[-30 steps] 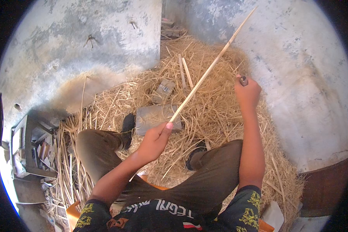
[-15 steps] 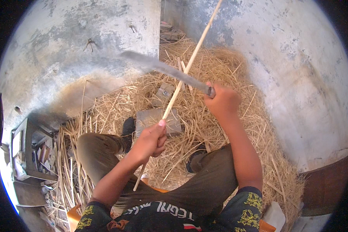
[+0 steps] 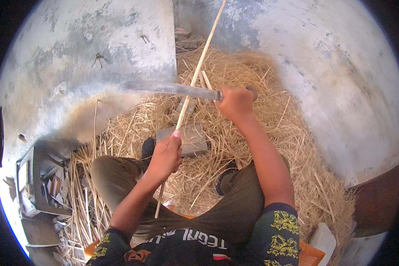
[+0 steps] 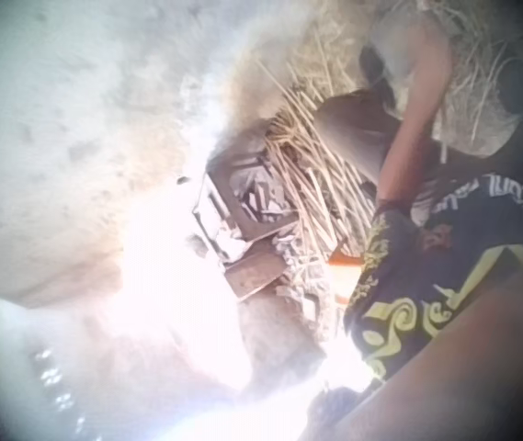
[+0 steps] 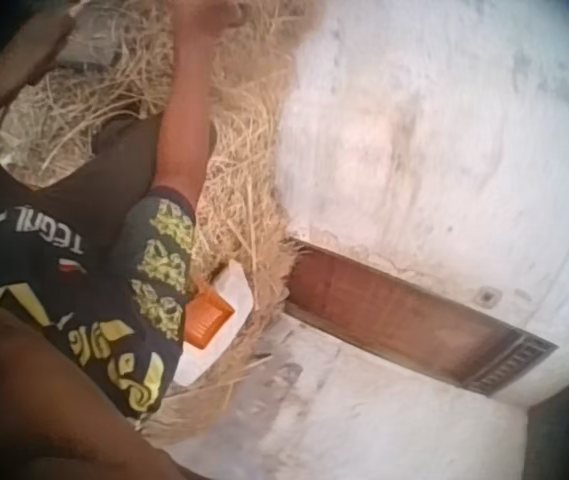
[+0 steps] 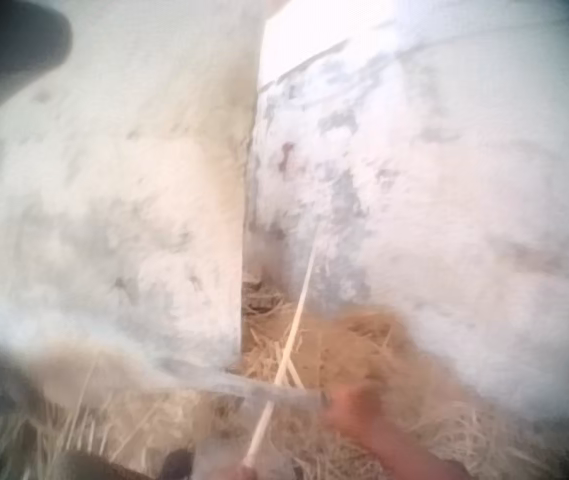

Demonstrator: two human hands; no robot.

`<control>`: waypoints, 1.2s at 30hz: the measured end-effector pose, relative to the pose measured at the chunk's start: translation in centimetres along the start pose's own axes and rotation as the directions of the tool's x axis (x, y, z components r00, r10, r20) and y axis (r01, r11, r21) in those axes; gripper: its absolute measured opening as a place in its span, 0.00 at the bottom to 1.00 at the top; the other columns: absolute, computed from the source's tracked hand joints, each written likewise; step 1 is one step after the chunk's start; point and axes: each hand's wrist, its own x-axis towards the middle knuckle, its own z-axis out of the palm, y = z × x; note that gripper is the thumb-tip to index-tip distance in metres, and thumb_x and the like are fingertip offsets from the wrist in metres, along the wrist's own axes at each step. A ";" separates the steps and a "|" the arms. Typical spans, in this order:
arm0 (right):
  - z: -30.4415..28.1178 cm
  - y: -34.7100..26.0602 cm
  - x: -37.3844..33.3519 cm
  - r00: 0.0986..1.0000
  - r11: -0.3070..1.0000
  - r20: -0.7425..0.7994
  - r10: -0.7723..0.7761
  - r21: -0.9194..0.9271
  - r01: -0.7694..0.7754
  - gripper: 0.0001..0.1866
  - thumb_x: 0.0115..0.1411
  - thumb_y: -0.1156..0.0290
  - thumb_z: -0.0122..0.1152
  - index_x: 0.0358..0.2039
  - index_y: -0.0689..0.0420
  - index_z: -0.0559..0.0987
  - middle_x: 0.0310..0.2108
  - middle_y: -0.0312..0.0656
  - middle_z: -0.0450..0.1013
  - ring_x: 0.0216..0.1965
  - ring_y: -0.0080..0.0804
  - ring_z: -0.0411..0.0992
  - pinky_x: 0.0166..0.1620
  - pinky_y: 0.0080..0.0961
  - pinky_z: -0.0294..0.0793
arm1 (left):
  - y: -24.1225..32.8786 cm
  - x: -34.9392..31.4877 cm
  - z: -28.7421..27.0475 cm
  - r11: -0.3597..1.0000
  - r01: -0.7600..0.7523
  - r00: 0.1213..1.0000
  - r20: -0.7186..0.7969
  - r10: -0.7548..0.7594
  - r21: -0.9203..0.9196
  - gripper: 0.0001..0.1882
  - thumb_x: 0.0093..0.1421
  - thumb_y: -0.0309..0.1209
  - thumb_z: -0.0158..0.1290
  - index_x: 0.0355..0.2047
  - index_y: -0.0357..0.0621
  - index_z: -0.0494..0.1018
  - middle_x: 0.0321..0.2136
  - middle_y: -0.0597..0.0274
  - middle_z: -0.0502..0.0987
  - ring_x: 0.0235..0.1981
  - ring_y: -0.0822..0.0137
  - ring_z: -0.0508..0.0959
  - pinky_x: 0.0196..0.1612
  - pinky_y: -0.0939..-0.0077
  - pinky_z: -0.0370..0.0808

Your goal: The person sits cross-legged on a bed of straw and uses a large curved knife to sharpen thin wooden sticks. They hold each stick with one hand and scrape the blade along its length to remove bark and smooth the surface, occasionally rotating the stick to work on different sides.

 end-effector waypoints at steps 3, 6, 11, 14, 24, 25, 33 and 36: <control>-0.3 4.1 2.8 0.727 0.747 0.191 0.660 -0.061 -0.662 0.14 0.53 0.60 0.65 0.32 0.57 0.82 0.27 0.49 0.80 0.30 0.43 0.80 0.36 0.40 0.77 | -0.5 -2.0 1.1 0.993 0.004 0.999 0.037 -0.008 0.115 0.22 0.74 0.48 0.40 0.26 0.47 0.64 0.15 0.73 0.61 0.14 0.77 0.61 0.17 0.77 0.59; -2.8 9.8 1.5 0.666 0.670 0.097 0.740 -0.018 -0.742 0.15 0.56 0.59 0.63 0.34 0.58 0.83 0.29 0.51 0.80 0.33 0.46 0.79 0.37 0.42 0.77 | -1.0 -3.4 2.2 0.970 -0.136 0.984 0.139 0.109 0.200 0.24 0.74 0.47 0.40 0.25 0.44 0.66 0.15 0.71 0.63 0.16 0.76 0.63 0.20 0.74 0.62; -4.7 8.1 -0.2 0.759 0.761 0.060 0.649 -0.038 -0.647 0.15 0.55 0.58 0.63 0.29 0.58 0.83 0.25 0.49 0.78 0.29 0.44 0.78 0.35 0.42 0.77 | -0.8 -2.4 2.1 0.936 -0.160 0.986 0.086 0.140 0.313 0.25 0.74 0.46 0.40 0.25 0.40 0.68 0.15 0.71 0.64 0.18 0.76 0.63 0.22 0.74 0.63; -4.2 4.7 -1.5 0.859 0.875 0.174 0.482 -0.051 -0.481 0.14 0.55 0.58 0.63 0.27 0.58 0.82 0.23 0.48 0.77 0.25 0.42 0.77 0.33 0.42 0.76 | -0.5 -1.1 1.7 0.940 -0.190 0.981 0.011 0.195 0.283 0.26 0.74 0.48 0.40 0.25 0.40 0.67 0.15 0.71 0.63 0.18 0.77 0.63 0.22 0.74 0.63; 0.3 3.6 1.1 0.826 0.863 0.273 0.492 -0.030 -0.504 0.13 0.54 0.59 0.65 0.30 0.56 0.82 0.21 0.45 0.76 0.23 0.38 0.77 0.31 0.44 0.77 | -2.8 -0.5 1.7 0.895 -0.313 0.943 -0.013 0.334 0.318 0.23 0.74 0.45 0.40 0.24 0.45 0.64 0.14 0.72 0.62 0.12 0.77 0.61 0.16 0.76 0.59; 0.3 5.0 1.0 0.837 0.860 0.222 0.500 -0.015 -0.510 0.14 0.55 0.58 0.65 0.31 0.56 0.82 0.21 0.45 0.77 0.23 0.38 0.77 0.31 0.44 0.77 | -2.9 -0.8 2.1 0.843 -0.406 0.904 0.021 0.427 0.353 0.23 0.74 0.46 0.40 0.24 0.46 0.64 0.14 0.72 0.63 0.11 0.77 0.60 0.14 0.76 0.58; -0.1 0.1 -1.2 0.988 0.998 0.143 0.056 0.023 -0.060 0.11 0.52 0.59 0.65 0.25 0.53 0.80 0.19 0.41 0.76 0.20 0.37 0.76 0.28 0.44 0.74 | 1.0 -1.9 0.6 0.915 0.264 0.959 0.188 -0.214 -0.306 0.21 0.73 0.50 0.39 0.27 0.51 0.60 0.14 0.74 0.53 0.10 0.78 0.52 0.13 0.77 0.49; 0.5 0.1 -1.1 0.995 0.986 0.021 -0.101 0.136 0.098 0.10 0.50 0.60 0.66 0.23 0.52 0.79 0.18 0.40 0.75 0.20 0.36 0.76 0.28 0.43 0.73 | 1.1 -2.3 1.5 0.910 0.211 0.973 0.162 -0.162 -0.356 0.22 0.73 0.51 0.39 0.26 0.51 0.58 0.13 0.74 0.51 0.09 0.78 0.51 0.13 0.78 0.47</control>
